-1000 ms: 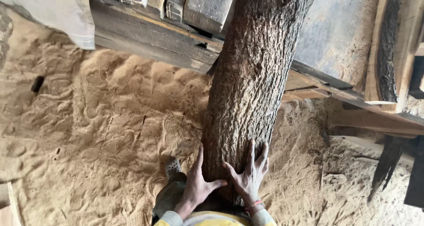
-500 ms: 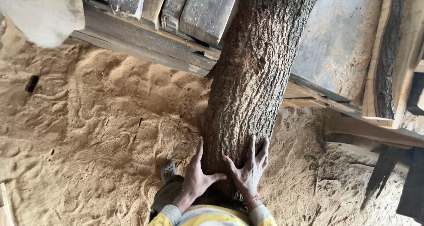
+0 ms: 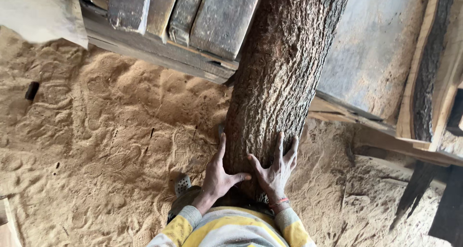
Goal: The person positions a log onto a powered saw and feeds it through the blade, removing bark and creating a flat surface.
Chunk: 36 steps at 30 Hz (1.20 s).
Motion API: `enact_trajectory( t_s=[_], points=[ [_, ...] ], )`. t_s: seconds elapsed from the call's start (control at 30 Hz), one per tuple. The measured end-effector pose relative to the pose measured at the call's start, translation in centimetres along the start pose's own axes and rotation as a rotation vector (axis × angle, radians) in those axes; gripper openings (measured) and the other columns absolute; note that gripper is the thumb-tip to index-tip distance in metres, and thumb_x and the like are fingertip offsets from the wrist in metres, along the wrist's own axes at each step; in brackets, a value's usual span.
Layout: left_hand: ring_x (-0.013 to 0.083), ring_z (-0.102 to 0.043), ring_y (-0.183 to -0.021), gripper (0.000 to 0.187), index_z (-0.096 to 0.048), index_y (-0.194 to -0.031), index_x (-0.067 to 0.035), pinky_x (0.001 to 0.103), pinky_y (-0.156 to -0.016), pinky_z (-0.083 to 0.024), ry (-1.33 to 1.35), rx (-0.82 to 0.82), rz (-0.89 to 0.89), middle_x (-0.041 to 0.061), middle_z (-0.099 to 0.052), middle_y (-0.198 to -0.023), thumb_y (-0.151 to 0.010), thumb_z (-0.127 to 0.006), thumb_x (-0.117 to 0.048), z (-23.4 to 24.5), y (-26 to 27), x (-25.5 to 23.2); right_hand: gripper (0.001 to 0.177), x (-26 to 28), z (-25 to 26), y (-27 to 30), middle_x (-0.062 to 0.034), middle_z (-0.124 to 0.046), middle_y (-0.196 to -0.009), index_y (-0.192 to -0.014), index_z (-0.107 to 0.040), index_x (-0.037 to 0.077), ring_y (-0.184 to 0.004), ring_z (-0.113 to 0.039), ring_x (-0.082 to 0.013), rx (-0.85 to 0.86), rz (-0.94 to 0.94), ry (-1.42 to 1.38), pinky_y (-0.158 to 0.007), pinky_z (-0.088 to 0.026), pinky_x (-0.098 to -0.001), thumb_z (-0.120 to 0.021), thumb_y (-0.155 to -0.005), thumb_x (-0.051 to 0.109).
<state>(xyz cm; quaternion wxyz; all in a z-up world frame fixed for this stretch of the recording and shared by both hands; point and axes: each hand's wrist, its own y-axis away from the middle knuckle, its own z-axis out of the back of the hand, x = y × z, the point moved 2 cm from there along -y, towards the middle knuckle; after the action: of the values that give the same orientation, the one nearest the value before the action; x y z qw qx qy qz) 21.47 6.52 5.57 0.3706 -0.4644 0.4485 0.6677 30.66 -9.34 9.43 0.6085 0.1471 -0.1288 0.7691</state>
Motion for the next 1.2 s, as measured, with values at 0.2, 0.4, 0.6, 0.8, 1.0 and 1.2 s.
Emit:
enact_trajectory(
  t_s=[0.2,0.4,0.6,0.8,1.0,1.2],
  points=[
    [0.0428,-0.036,-0.15,0.143,-0.006,-0.164,-0.011,0.049,-0.12,-0.039,-0.059,-0.025,-0.056,0.027,-0.02,-0.169,-0.058,-0.094,-0.051,-0.1,-3.4,-0.6,0.112,-0.3,-0.4,-3.3,-0.0292,-0.016,-0.168,-0.164,-0.03,0.021,-0.151,-0.026,-0.0502,-0.014,0.019,-0.001,-0.119,-0.025,-0.0609,-0.079,-0.074,0.066],
    [0.0441,-0.027,-0.154,0.141,-0.013,-0.163,-0.009,0.052,-0.122,-0.034,-0.171,-0.08,-0.099,0.026,-0.021,-0.167,-0.057,-0.094,-0.054,-0.2,-6.7,-2.2,0.113,-0.7,-0.7,-6.8,-0.0288,-0.016,-0.169,-0.165,-0.03,0.019,-0.153,-0.024,-0.0494,-0.007,0.011,-0.012,-0.12,-0.024,-0.0609,-0.078,-0.075,0.067],
    [0.0399,-0.031,-0.15,0.128,-0.026,-0.158,-0.003,0.048,-0.122,-0.031,-0.446,-0.059,-0.089,0.022,-0.028,-0.163,-0.061,-0.088,-0.06,-0.1,-9.8,-4.9,0.111,-0.8,-0.8,-10.4,-0.0274,-0.015,-0.169,-0.165,-0.03,0.022,-0.153,-0.023,-0.049,0.0,0.012,0.017,-0.12,-0.024,-0.0603,-0.078,-0.075,0.067],
    [0.0369,-0.032,-0.151,0.121,-0.029,-0.156,0.004,0.051,-0.122,-0.026,-0.486,-0.066,-0.203,0.023,-0.03,-0.164,-0.068,-0.086,-0.057,-0.7,-13.2,-6.0,0.11,-0.8,-0.9,-14.4,-0.0278,-0.014,-0.17,-0.166,-0.027,0.022,-0.154,-0.022,-0.0482,0.012,0.017,0.009,-0.121,-0.023,-0.0613,-0.077,-0.078,0.066],
    [0.0351,-0.031,-0.153,0.119,-0.028,-0.157,0.002,0.046,-0.121,-0.03,-0.471,-0.067,-0.19,0.021,-0.03,-0.166,-0.068,-0.084,-0.055,-1.2,-17.8,-6.7,0.108,-0.8,-1.3,-18.9,-0.0289,-0.016,-0.169,-0.166,-0.028,0.022,-0.155,-0.023,-0.0486,-0.021,0.044,-0.026,-0.122,-0.023,-0.0596,-0.076,-0.08,0.066],
    [0.0376,-0.029,-0.153,0.12,-0.026,-0.158,0.004,0.046,-0.122,-0.029,-0.457,-0.07,-0.237,0.024,-0.027,-0.166,-0.071,-0.085,-0.055,-1.6,-22.0,-7.6,0.108,-1.3,-1.8,-23.2,-0.0305,-0.017,-0.168,-0.166,-0.028,0.021,-0.154,-0.022,-0.0486,-0.036,0.066,-0.013,-0.123,-0.021,-0.0598,-0.077,-0.08,0.065]
  ],
)
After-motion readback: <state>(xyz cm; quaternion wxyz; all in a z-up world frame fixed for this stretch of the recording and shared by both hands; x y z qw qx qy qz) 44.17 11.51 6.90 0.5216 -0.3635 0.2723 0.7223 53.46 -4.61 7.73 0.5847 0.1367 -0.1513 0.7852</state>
